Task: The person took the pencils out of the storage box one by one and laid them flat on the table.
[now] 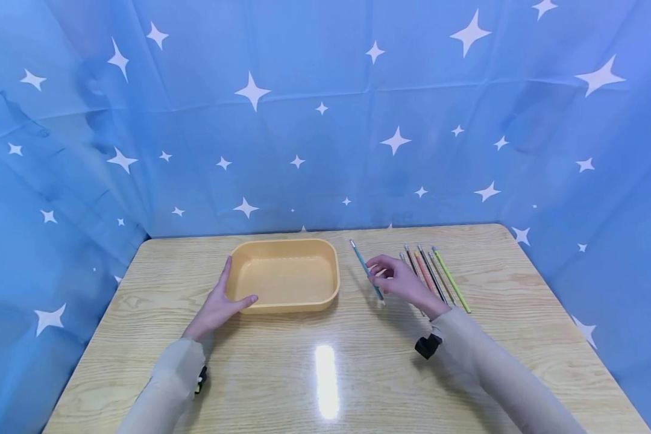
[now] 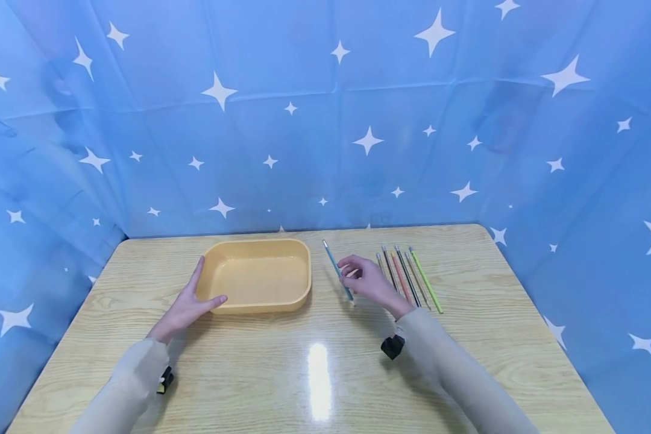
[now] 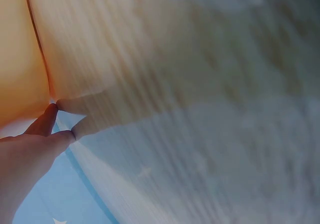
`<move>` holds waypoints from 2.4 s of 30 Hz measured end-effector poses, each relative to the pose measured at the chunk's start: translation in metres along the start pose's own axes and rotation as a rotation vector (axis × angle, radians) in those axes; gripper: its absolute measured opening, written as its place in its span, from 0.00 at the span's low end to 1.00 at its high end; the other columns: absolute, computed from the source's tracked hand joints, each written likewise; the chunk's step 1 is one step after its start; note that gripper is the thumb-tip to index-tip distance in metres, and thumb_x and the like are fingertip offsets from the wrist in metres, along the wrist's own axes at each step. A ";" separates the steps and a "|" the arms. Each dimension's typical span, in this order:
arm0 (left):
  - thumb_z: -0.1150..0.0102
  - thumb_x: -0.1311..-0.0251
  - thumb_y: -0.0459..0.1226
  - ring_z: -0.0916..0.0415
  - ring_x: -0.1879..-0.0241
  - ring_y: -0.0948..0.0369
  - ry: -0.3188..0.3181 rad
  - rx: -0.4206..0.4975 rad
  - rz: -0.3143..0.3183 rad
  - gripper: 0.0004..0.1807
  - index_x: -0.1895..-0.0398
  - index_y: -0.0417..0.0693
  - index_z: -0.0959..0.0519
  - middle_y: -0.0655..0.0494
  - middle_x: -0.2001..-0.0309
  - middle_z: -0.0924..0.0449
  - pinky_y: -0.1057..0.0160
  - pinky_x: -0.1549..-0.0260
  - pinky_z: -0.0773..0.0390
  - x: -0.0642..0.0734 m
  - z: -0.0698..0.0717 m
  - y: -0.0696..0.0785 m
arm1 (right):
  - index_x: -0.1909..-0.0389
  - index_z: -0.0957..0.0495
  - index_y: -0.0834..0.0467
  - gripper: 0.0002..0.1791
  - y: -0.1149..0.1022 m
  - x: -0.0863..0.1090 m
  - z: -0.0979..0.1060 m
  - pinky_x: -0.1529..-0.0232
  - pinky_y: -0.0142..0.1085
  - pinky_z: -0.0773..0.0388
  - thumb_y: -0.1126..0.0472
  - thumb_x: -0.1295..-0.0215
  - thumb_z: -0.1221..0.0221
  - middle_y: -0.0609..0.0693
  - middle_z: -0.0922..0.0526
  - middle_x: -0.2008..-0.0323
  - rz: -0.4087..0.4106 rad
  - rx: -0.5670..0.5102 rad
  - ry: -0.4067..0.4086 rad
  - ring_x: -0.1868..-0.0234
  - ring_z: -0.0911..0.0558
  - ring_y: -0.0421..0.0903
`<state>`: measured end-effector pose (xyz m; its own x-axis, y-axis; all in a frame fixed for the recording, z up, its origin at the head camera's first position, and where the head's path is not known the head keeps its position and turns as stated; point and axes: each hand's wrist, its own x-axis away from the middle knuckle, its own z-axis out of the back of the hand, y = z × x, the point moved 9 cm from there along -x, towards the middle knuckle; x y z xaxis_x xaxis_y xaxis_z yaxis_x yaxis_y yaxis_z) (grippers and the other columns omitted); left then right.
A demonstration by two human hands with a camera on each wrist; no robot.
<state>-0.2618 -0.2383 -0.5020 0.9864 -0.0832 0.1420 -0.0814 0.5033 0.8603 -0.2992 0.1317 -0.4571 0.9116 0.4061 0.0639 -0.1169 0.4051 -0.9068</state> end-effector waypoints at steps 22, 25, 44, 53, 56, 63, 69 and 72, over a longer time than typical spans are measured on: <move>0.30 0.46 0.50 0.68 0.27 0.41 -0.003 0.025 0.010 0.64 0.23 0.61 0.73 0.43 0.24 0.71 0.39 0.32 0.61 -0.001 -0.001 0.001 | 0.51 0.20 0.68 0.13 0.061 0.038 0.049 0.71 0.31 0.23 0.67 0.36 0.39 0.59 0.17 0.61 -0.086 0.191 0.375 0.65 0.20 0.49; 0.30 0.46 0.49 0.69 0.27 0.41 -0.010 0.027 0.014 0.64 0.24 0.61 0.73 0.43 0.24 0.72 0.39 0.32 0.61 0.000 -0.001 0.003 | 0.51 0.19 0.67 0.13 0.064 0.041 0.052 0.71 0.32 0.24 0.66 0.35 0.39 0.59 0.17 0.60 -0.104 0.213 0.394 0.65 0.19 0.49; 0.31 0.44 0.42 0.70 0.28 0.38 -0.032 0.053 0.017 0.62 0.23 0.54 0.73 0.39 0.25 0.73 0.37 0.33 0.63 0.003 0.000 0.012 | 0.56 0.19 0.67 0.12 0.061 0.039 0.055 0.70 0.38 0.26 0.65 0.38 0.38 0.55 0.18 0.66 -0.142 0.364 0.398 0.66 0.20 0.50; 0.32 0.43 0.44 0.70 0.28 0.39 -0.029 0.040 0.005 0.62 0.23 0.56 0.73 0.39 0.24 0.72 0.38 0.33 0.62 0.008 0.000 0.021 | 0.59 0.19 0.67 0.10 0.062 0.037 0.056 0.71 0.38 0.27 0.65 0.39 0.38 0.53 0.18 0.69 -0.167 0.378 0.380 0.68 0.20 0.49; 0.31 0.45 0.48 0.70 0.27 0.40 -0.019 0.029 0.005 0.63 0.24 0.63 0.74 0.42 0.24 0.72 0.39 0.32 0.62 -0.001 -0.001 0.002 | 0.59 0.19 0.66 0.10 0.062 0.035 0.056 0.72 0.38 0.27 0.65 0.39 0.38 0.53 0.18 0.69 -0.179 0.387 0.374 0.68 0.20 0.49; 0.31 0.45 0.47 0.70 0.27 0.41 -0.020 0.031 0.011 0.63 0.24 0.62 0.74 0.43 0.24 0.73 0.39 0.32 0.62 -0.001 0.000 0.004 | 0.60 0.19 0.67 0.10 0.061 0.033 0.055 0.71 0.38 0.28 0.65 0.39 0.38 0.53 0.19 0.70 -0.161 0.400 0.358 0.70 0.22 0.48; 0.30 0.45 0.47 0.70 0.27 0.40 -0.019 0.028 0.011 0.63 0.24 0.61 0.74 0.42 0.24 0.73 0.39 0.33 0.62 -0.001 0.000 0.002 | 0.62 0.19 0.66 0.09 0.062 0.032 0.057 0.70 0.39 0.29 0.66 0.40 0.37 0.52 0.19 0.71 -0.159 0.402 0.374 0.71 0.23 0.47; 0.31 0.45 0.48 0.70 0.27 0.40 -0.016 0.024 0.012 0.63 0.23 0.61 0.73 0.42 0.24 0.72 0.39 0.33 0.62 -0.001 0.000 0.001 | 0.62 0.19 0.66 0.08 0.062 0.032 0.057 0.70 0.39 0.29 0.66 0.40 0.37 0.52 0.19 0.71 -0.160 0.400 0.379 0.71 0.23 0.48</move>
<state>-0.2632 -0.2374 -0.5013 0.9830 -0.0911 0.1596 -0.0965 0.4831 0.8702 -0.2994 0.2163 -0.4874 0.9992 0.0223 -0.0335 -0.0389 0.7460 -0.6649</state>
